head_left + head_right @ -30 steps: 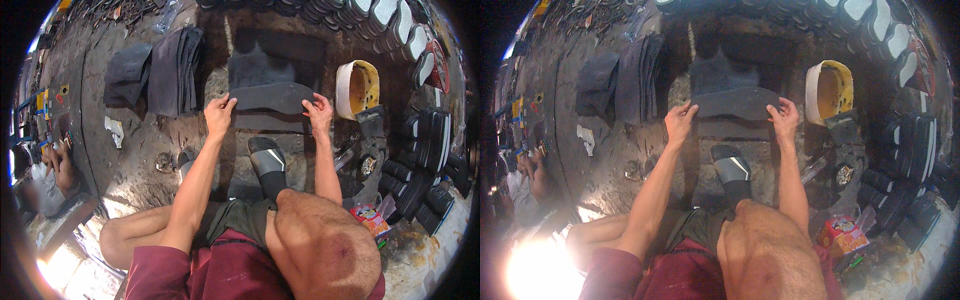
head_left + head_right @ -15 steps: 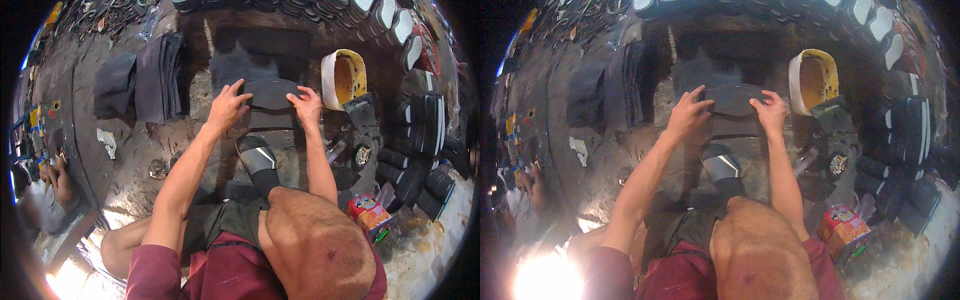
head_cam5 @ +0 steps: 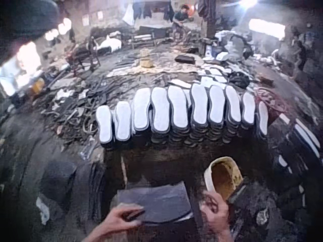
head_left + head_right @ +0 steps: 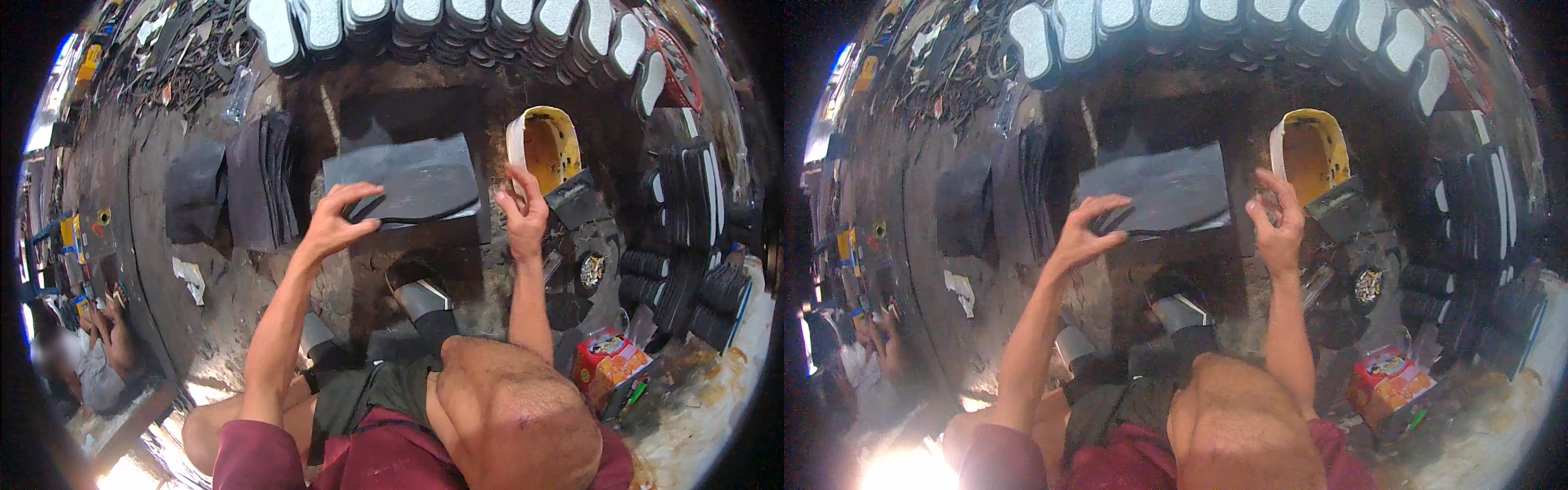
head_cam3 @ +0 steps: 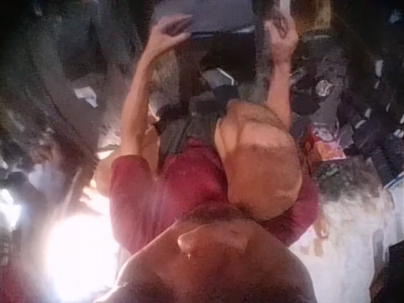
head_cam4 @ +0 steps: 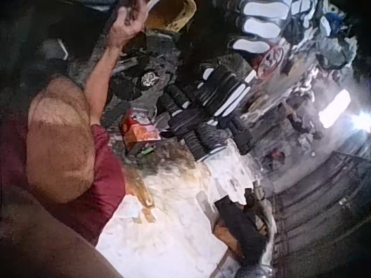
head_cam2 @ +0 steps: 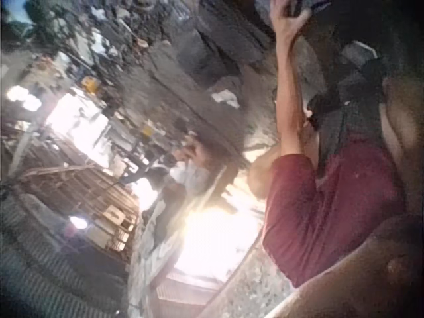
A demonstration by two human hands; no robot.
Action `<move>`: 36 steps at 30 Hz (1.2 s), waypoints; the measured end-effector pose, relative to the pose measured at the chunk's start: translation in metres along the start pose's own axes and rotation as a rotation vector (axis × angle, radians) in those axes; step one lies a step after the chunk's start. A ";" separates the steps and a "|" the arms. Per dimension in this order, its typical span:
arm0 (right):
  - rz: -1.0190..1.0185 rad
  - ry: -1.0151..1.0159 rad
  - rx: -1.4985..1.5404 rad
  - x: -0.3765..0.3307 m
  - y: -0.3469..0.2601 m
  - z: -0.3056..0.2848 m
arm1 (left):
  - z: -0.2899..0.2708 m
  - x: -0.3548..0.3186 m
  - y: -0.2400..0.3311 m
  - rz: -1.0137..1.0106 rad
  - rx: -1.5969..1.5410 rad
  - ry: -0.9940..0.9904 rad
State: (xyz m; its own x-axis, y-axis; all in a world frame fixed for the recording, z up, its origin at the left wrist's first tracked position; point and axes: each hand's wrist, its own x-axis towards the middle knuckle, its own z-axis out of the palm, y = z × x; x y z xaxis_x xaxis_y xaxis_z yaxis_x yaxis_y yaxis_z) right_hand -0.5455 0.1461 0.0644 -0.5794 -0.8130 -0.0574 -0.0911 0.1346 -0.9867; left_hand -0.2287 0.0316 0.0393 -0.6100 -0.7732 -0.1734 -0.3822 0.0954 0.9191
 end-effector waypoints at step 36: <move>-0.942 -0.326 -0.408 -0.009 -0.108 0.036 | 0.013 -0.028 0.123 -0.313 -0.908 0.418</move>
State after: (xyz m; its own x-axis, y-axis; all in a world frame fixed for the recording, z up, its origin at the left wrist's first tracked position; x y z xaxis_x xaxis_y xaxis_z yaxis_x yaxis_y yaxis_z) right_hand -0.5016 0.1188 0.1659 0.1032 -0.7919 0.6019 -0.6858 -0.4949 -0.5335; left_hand -0.2676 0.0731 0.1523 -0.2194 -0.8538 -0.4720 0.2888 -0.5190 0.8045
